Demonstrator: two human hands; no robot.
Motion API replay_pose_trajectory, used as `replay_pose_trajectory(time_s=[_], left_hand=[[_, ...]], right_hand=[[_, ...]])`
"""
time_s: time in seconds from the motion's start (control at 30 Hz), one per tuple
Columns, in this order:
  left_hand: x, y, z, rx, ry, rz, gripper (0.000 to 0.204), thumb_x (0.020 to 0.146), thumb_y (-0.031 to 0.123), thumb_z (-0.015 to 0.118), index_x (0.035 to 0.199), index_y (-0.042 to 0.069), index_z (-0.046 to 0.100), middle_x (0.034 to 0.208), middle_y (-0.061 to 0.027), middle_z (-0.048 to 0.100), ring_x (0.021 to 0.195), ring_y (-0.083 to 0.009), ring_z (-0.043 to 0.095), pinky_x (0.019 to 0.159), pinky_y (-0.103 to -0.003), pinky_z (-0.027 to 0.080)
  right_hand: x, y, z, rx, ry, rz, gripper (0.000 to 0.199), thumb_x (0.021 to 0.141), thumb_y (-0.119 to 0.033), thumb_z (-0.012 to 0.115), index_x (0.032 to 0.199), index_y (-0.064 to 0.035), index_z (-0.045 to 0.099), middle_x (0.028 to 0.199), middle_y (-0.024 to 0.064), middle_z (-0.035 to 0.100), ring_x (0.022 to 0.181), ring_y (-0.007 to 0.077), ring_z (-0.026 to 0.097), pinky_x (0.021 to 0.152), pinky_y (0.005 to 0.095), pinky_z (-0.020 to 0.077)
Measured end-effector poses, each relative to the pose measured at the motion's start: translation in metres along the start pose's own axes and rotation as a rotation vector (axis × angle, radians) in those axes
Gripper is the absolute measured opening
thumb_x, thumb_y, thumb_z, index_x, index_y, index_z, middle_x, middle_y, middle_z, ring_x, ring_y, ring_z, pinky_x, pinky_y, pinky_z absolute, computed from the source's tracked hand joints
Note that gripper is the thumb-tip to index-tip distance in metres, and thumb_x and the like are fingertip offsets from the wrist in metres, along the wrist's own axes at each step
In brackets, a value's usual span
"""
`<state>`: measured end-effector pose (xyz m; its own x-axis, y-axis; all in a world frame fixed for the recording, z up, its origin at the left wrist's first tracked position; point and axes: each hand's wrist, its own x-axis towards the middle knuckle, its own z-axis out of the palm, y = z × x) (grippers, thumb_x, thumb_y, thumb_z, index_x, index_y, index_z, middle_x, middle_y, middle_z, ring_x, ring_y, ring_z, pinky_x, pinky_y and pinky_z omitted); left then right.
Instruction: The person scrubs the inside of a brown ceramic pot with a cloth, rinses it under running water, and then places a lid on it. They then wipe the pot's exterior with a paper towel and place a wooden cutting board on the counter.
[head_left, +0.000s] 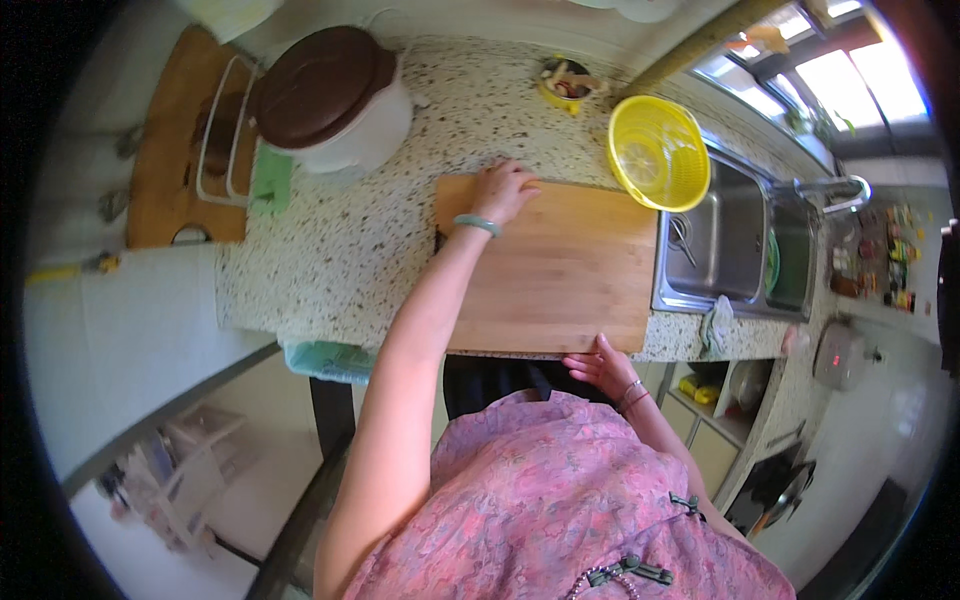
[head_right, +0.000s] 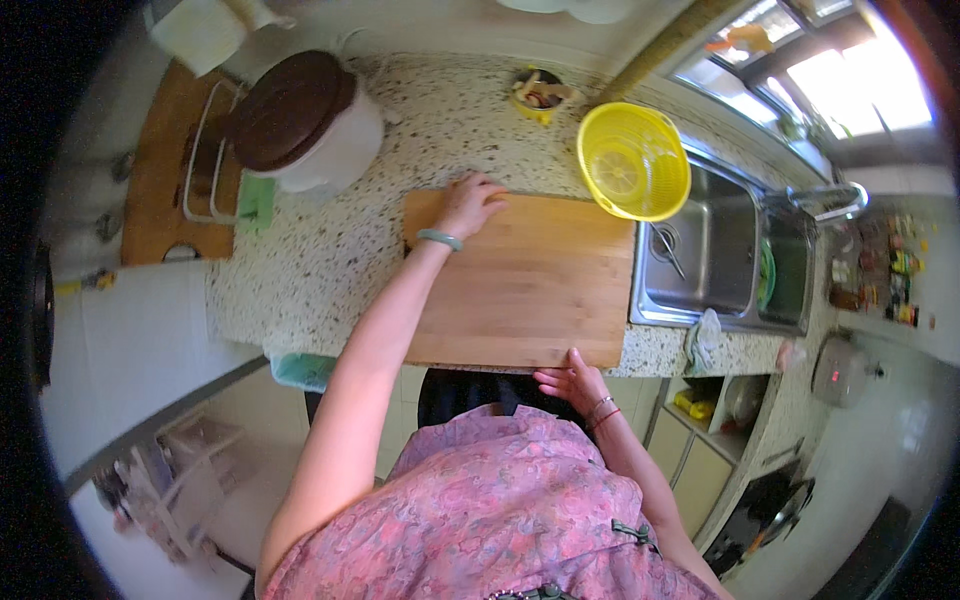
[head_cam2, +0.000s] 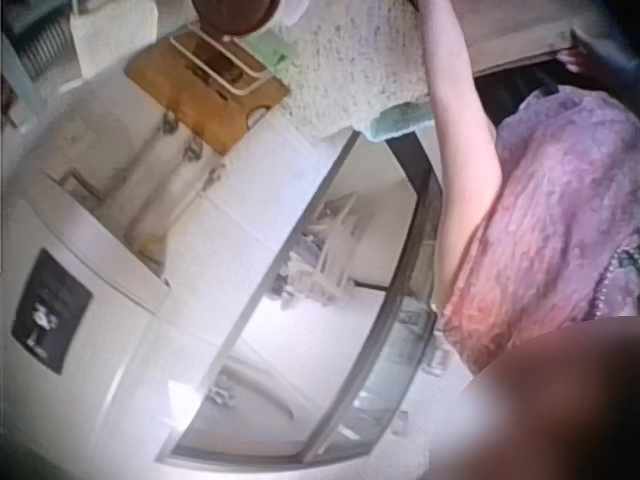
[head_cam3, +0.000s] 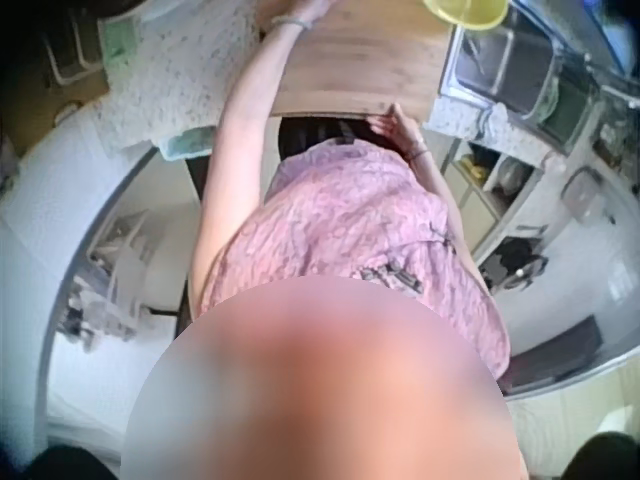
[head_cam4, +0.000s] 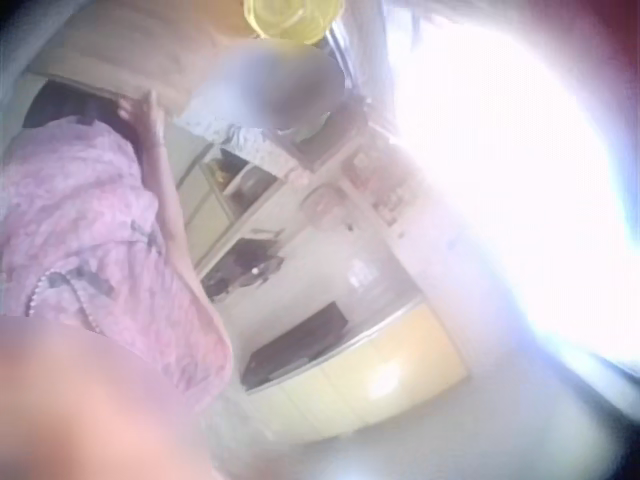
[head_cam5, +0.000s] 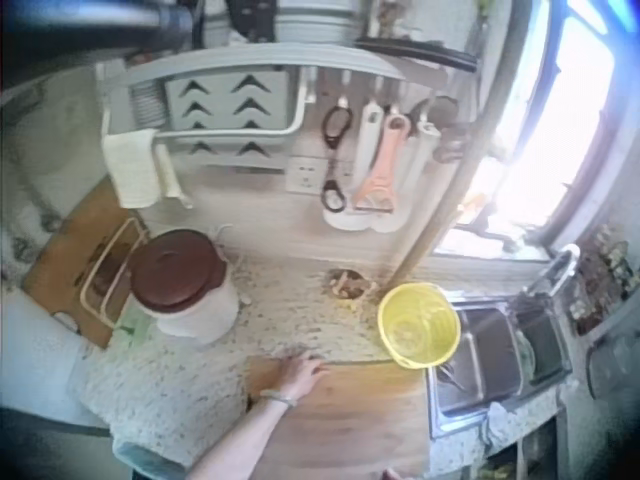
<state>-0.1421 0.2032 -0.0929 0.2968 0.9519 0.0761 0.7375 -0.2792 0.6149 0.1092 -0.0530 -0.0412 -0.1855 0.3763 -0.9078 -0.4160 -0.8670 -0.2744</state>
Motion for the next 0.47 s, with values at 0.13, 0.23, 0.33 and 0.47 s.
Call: replay_pose_trajectory(time_s=[0.13, 0.23, 0.33, 0.47], left_hand=[[-0.022, 0.032, 0.008, 0.038, 0.258, 0.039, 0.027, 0.084, 0.025, 0.066, 0.111, 0.017, 0.066, 0.110, -0.0032, 0.062, 0.108, -0.0210, 0.054, 0.095, -0.040, 0.038], [-0.060, 0.069, -0.004, -0.406, 0.199, -0.183, 0.026, 0.090, 0.021, 0.060, 0.115, 0.015, 0.063, 0.106, -0.0024, 0.066, 0.099, -0.0157, 0.061, 0.086, -0.034, 0.046], [-0.117, 0.097, 0.004, -1.043, 0.169, -0.403, 0.024, 0.095, 0.019, 0.054, 0.116, 0.011, 0.062, 0.102, -0.0026, 0.068, 0.087, -0.0114, 0.064, 0.076, -0.027, 0.051], [-0.187, 0.144, 0.008, -1.345, 0.263, -0.626, 0.024, 0.096, 0.009, 0.049, 0.118, 0.011, 0.061, 0.096, -0.0037, 0.068, 0.080, -0.0125, 0.065, 0.075, -0.024, 0.052]], right_hand=[[0.001, -0.010, -0.010, -0.159, -0.110, 0.203, 0.056, 0.098, -0.042, 0.040, 0.119, 0.0105, 0.048, 0.117, 0.0249, 0.059, 0.102, 0.0341, 0.063, 0.080, 0.0416, 0.0558], [-0.027, -0.038, 0.017, -0.625, -0.074, 0.037, 0.052, 0.098, -0.039, 0.041, 0.109, 0.0097, 0.056, 0.104, 0.0222, 0.065, 0.089, 0.0324, 0.067, 0.074, 0.0409, 0.0576], [-0.024, -0.058, 0.028, -0.561, -0.208, -0.199, 0.044, 0.098, -0.033, 0.044, 0.112, 0.0068, 0.057, 0.105, 0.0194, 0.066, 0.092, 0.0294, 0.067, 0.076, 0.0392, 0.0564], [-0.014, -0.066, 0.052, -0.482, -0.352, -0.342, 0.047, 0.099, -0.034, 0.042, 0.126, 0.0040, 0.049, 0.118, 0.0171, 0.061, 0.108, 0.0273, 0.060, 0.091, 0.0392, 0.0501]])
